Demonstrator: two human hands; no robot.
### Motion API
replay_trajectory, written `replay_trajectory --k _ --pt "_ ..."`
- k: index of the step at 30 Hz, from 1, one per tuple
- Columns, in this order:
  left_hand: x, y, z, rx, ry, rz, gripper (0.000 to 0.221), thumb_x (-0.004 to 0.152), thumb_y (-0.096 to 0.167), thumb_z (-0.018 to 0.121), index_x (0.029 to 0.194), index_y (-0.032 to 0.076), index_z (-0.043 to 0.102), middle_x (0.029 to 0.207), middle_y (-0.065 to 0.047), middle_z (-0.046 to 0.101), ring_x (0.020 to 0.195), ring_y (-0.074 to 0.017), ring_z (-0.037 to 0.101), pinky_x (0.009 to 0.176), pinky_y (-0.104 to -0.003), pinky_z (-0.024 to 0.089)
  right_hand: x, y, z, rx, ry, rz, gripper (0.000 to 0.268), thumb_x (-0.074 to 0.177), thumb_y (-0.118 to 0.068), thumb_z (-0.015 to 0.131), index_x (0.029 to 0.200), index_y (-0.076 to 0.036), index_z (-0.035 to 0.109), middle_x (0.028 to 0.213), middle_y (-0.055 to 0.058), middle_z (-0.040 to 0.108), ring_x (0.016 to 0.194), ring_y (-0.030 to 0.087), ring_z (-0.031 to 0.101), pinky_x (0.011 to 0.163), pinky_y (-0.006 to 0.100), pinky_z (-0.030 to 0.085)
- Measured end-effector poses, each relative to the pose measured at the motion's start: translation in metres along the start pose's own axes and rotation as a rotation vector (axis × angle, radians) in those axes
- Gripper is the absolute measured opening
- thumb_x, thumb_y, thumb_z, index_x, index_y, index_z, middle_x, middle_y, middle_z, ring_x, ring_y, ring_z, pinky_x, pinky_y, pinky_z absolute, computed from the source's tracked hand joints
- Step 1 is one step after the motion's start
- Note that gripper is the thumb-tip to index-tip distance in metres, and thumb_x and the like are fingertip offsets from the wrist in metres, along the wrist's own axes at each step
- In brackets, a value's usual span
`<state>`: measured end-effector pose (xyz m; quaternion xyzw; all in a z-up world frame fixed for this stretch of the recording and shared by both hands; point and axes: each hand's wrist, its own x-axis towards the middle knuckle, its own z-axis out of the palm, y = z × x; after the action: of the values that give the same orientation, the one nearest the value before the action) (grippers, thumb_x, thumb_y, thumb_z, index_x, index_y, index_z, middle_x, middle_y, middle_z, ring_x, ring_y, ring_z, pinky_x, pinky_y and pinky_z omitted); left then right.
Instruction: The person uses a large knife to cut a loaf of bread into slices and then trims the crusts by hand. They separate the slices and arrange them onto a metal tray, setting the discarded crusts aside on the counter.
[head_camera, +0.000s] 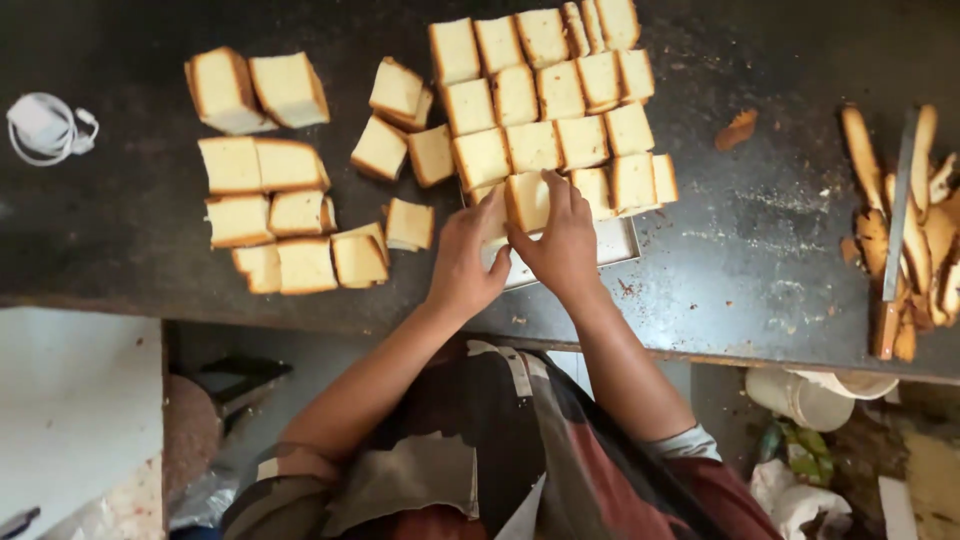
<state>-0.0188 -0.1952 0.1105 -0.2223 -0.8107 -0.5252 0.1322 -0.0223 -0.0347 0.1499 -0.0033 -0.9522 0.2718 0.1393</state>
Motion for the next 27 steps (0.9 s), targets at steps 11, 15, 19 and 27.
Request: replay_trajectory --k 11,15,19,27 --pt "0.072 -0.062 -0.014 -0.058 0.184 -0.009 0.065 0.094 0.015 0.077 0.15 0.004 0.045 0.142 -0.02 0.055 0.132 -0.0374 0.055 0.113 -0.046 0.045 0.075 -0.013 0.004 0.244 0.122 -0.097 0.071 0.085 -0.018 0.08 0.143 0.002 0.044 0.132 0.025 0.058 0.122 0.044 0.061 0.103 0.047 0.051" --pt "0.128 -0.115 -0.004 -0.286 0.202 -0.262 0.065 0.091 0.008 0.069 0.152 0.007 0.046 0.142 -0.015 0.062 0.122 -0.0273 0.061 0.098 -0.04 0.055 0.136 -0.019 0.044 0.061 0.171 -0.171 0.073 0.082 -0.023 0.086 0.138 0.001 0.048 0.13 0.025 0.059 0.117 0.047 0.059 0.097 0.051 0.049" --pt "0.152 -0.134 -0.002 -0.338 0.075 -0.313 0.072 0.092 0.007 0.069 0.158 0.009 0.041 0.146 -0.013 0.06 0.124 -0.0229 0.065 0.101 -0.036 0.057 0.16 -0.013 0.067 0.061 0.135 -0.077 0.065 0.084 -0.029 0.088 0.132 -0.003 0.052 0.123 0.022 0.064 0.112 0.044 0.062 0.094 0.05 0.051" --pt "0.175 -0.071 -0.041 0.159 -0.226 -0.181 0.117 0.059 0.028 0.094 0.155 0.006 0.03 0.15 -0.02 0.042 0.13 -0.0441 0.039 0.102 -0.058 0.03 0.147 0.015 0.01 0.187 0.186 0.053 0.053 0.095 -0.02 0.083 0.129 -0.002 0.047 0.123 0.021 0.063 0.116 0.038 0.065 0.098 0.043 0.051"
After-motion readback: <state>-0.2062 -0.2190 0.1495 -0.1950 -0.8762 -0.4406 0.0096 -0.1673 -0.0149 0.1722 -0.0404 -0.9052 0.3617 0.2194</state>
